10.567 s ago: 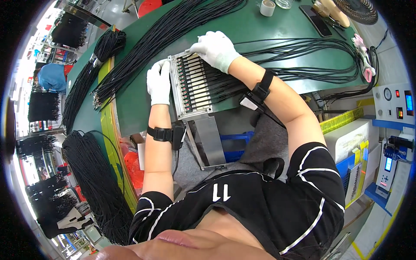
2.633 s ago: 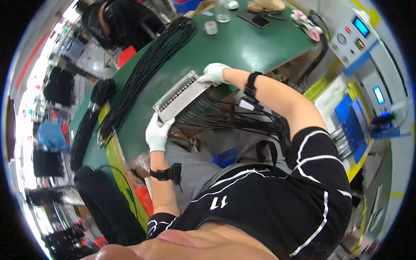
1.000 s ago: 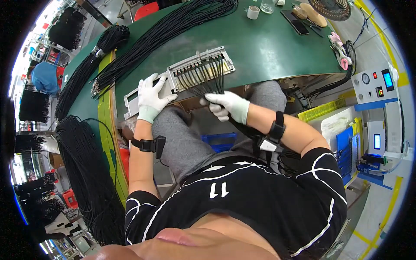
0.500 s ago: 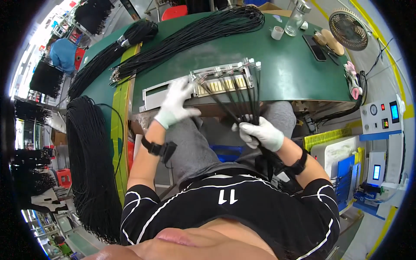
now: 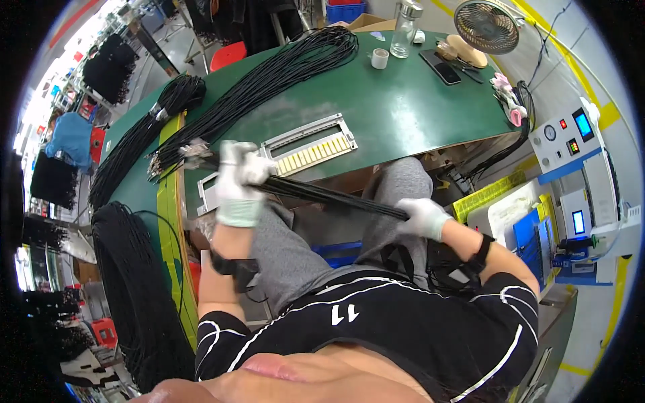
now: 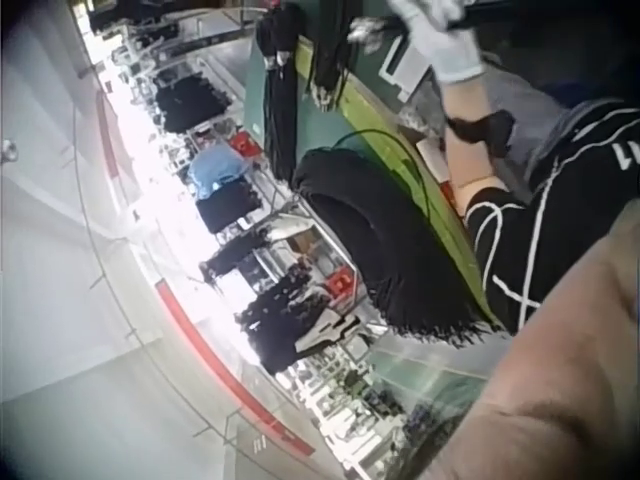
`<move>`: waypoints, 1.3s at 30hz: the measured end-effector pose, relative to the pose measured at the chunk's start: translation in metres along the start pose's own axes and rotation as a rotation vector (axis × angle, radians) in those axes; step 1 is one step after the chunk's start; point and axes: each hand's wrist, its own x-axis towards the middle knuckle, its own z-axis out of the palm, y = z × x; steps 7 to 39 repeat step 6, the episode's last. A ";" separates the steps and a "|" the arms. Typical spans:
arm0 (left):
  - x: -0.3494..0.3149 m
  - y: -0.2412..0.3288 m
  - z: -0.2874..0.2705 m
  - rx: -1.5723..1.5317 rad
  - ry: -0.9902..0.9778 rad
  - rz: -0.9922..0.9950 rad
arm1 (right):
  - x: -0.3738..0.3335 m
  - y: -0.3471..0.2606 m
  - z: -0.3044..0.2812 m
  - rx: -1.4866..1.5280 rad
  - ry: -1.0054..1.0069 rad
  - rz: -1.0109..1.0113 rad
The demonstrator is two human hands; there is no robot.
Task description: The person places cables into a metal jig, moves the jig to a machine, and then removes the cables from the jig. After setting the jig aside, the person gathers the cables and places them onto a pile before starting the process again.
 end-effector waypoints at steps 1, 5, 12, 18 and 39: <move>0.005 0.022 -0.010 -0.026 0.089 0.075 | -0.006 0.006 -0.012 -0.081 0.117 0.042; 0.018 0.095 -0.076 -0.379 0.290 0.181 | 0.025 0.015 -0.091 -0.525 0.393 0.080; 0.021 0.098 -0.076 -0.368 0.287 0.179 | 0.045 -0.004 -0.118 -0.680 0.405 0.098; 0.021 0.098 -0.076 -0.368 0.287 0.179 | 0.045 -0.004 -0.118 -0.680 0.405 0.098; 0.021 0.098 -0.076 -0.368 0.287 0.179 | 0.045 -0.004 -0.118 -0.680 0.405 0.098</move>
